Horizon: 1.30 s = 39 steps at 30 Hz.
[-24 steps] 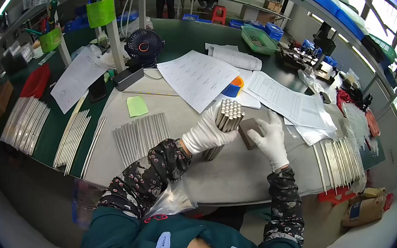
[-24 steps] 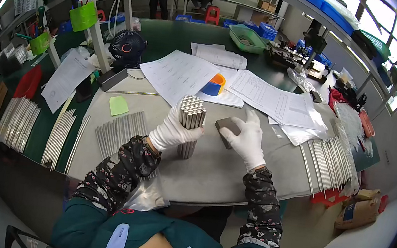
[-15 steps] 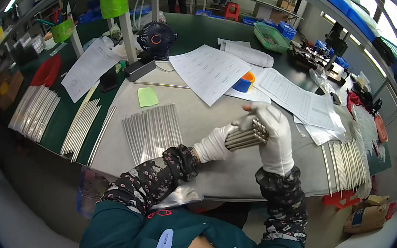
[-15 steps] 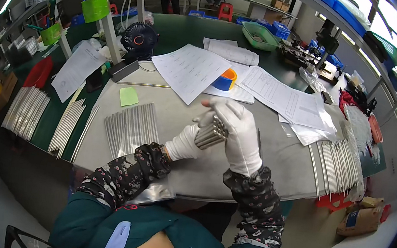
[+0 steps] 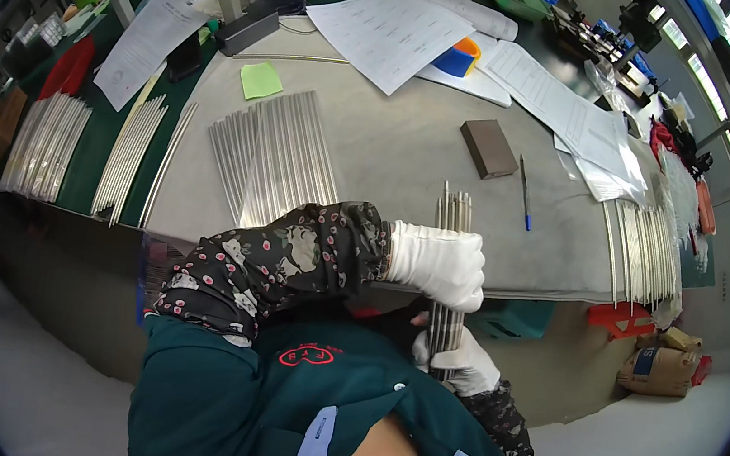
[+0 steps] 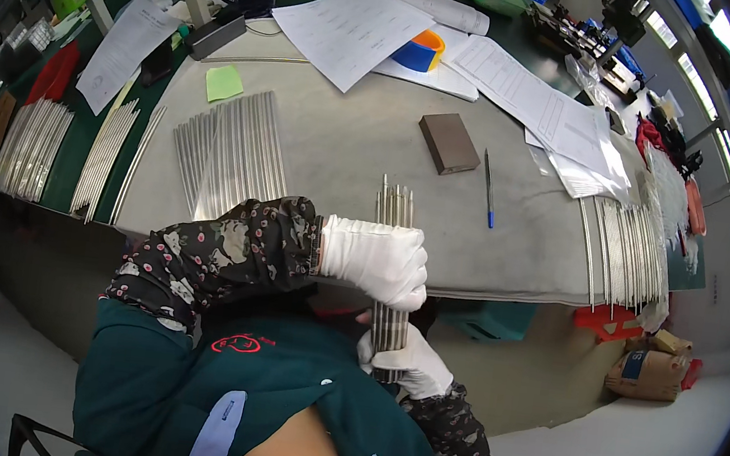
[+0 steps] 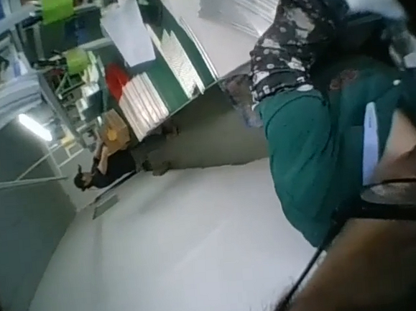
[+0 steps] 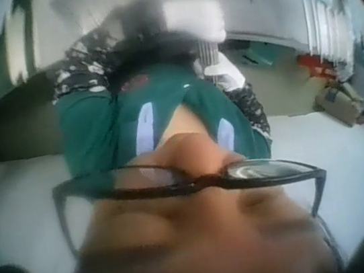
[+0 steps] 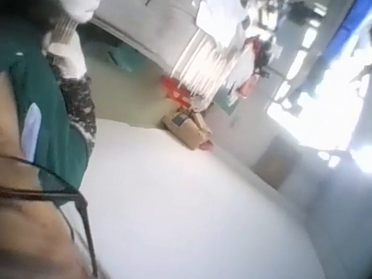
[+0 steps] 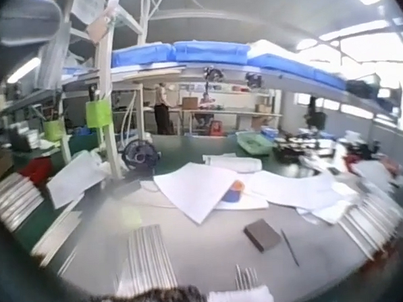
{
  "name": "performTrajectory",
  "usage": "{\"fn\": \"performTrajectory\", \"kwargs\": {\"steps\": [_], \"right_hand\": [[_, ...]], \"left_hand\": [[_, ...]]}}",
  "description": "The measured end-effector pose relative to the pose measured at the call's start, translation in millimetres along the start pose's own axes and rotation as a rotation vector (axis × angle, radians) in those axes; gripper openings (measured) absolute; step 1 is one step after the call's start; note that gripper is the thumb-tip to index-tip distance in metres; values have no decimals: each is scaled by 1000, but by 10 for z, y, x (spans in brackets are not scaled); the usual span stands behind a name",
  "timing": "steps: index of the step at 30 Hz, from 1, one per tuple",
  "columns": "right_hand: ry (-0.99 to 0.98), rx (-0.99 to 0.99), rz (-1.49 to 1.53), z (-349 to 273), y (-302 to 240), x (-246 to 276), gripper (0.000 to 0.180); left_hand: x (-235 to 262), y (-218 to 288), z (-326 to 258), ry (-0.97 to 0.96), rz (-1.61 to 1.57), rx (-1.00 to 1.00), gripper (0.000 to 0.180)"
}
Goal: Package metal rods into plastic sleeves, seal them with tape, and fill out the daily production log.
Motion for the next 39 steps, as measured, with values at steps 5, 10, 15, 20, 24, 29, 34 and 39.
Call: {"fn": "performTrajectory", "kwargs": {"steps": [5, 10, 15, 20, 24, 29, 34, 39], "right_hand": [[197, 26, -320, 84, 194, -253, 36], [328, 12, -738, 33, 7, -487, 17], [374, -8, -802, 46, 2, -512, 19], [333, 42, -833, 94, -45, -476, 12], [161, 24, -899, 133, 11, -427, 16], [-161, -52, -630, 231, 139, -377, 41], [-239, -128, -514, 225, 131, -463, 44], [-177, -101, -584, 247, 169, -419, 38]], "left_hand": [[165, -93, -123, 33, 209, -30, 15], [458, -217, -419, 38, 250, 303, 16], [662, 399, -555, 164, 148, 627, 51], [553, 1167, -1052, -161, 50, 1171, 90], [809, 1225, -1240, -80, 102, 1334, 66], [835, 1157, -1489, -138, 47, 1481, 26], [715, 1150, -1534, 20, -130, 1469, 22], [885, 1093, -1314, -20, -324, 1282, 48]]}}
Point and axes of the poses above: each hand's wrist, its own z-axis towards the middle knuckle, its own x-axis out of the back of the hand, y = z × x, the point moved 3 cm from there along z, towards the middle knuckle, and after that the axes turned 11 degrees about -z, right-handed, at the moved point
